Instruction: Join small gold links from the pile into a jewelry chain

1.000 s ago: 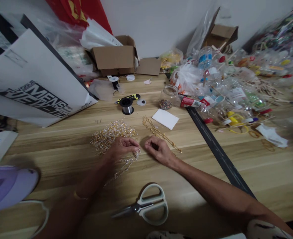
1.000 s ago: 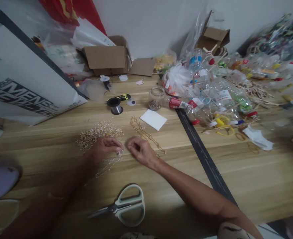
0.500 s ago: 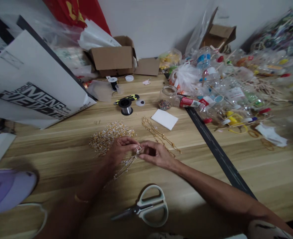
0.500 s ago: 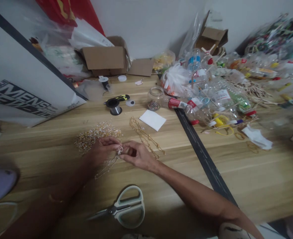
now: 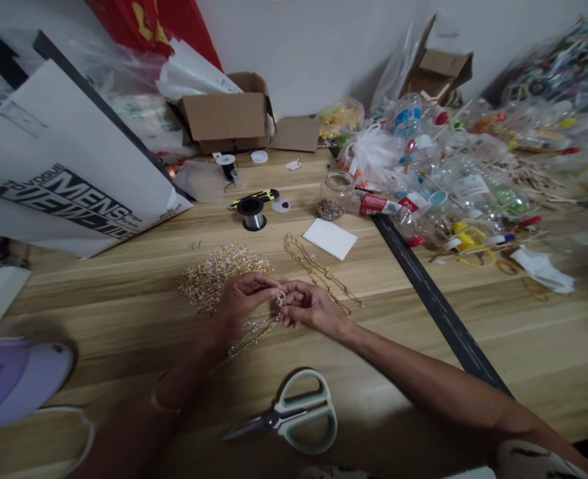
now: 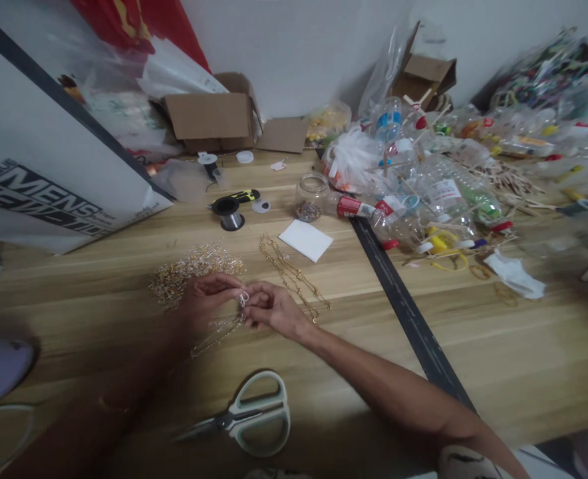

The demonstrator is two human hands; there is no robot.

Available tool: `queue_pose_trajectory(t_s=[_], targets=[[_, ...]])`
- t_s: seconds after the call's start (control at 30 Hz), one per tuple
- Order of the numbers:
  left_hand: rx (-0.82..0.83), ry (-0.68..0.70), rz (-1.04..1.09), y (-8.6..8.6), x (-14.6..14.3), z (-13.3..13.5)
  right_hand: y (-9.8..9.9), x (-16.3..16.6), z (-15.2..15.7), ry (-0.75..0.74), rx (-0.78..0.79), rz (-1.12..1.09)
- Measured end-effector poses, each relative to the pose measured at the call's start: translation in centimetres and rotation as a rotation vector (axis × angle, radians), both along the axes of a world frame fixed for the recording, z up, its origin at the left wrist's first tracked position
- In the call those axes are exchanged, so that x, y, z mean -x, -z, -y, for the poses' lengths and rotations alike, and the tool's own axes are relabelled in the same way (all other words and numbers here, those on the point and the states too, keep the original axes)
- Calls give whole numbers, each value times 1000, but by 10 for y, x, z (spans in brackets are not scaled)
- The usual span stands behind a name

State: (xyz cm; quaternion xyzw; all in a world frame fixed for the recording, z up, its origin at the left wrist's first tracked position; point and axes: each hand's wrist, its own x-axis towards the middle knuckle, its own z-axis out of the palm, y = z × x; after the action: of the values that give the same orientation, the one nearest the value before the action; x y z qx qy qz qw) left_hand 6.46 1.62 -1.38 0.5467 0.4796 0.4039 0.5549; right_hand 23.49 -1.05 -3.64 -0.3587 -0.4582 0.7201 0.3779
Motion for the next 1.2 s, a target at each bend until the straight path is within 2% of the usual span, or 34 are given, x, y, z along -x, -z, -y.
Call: queue_pose_trajectory(t_s=[0.1,0.53,0.77,1.2], targets=[[-31,-17,-37,-2,1,0,0,0,0,-3,3,-3],[41,-53,0,1,3,-3,0,0,0,-13,-49,42],[90,-14,23,8,3,-2,-3,2,3,19,-58,69],[82,39,40,8,1,-1,-3,0,4,117,-146,68]])
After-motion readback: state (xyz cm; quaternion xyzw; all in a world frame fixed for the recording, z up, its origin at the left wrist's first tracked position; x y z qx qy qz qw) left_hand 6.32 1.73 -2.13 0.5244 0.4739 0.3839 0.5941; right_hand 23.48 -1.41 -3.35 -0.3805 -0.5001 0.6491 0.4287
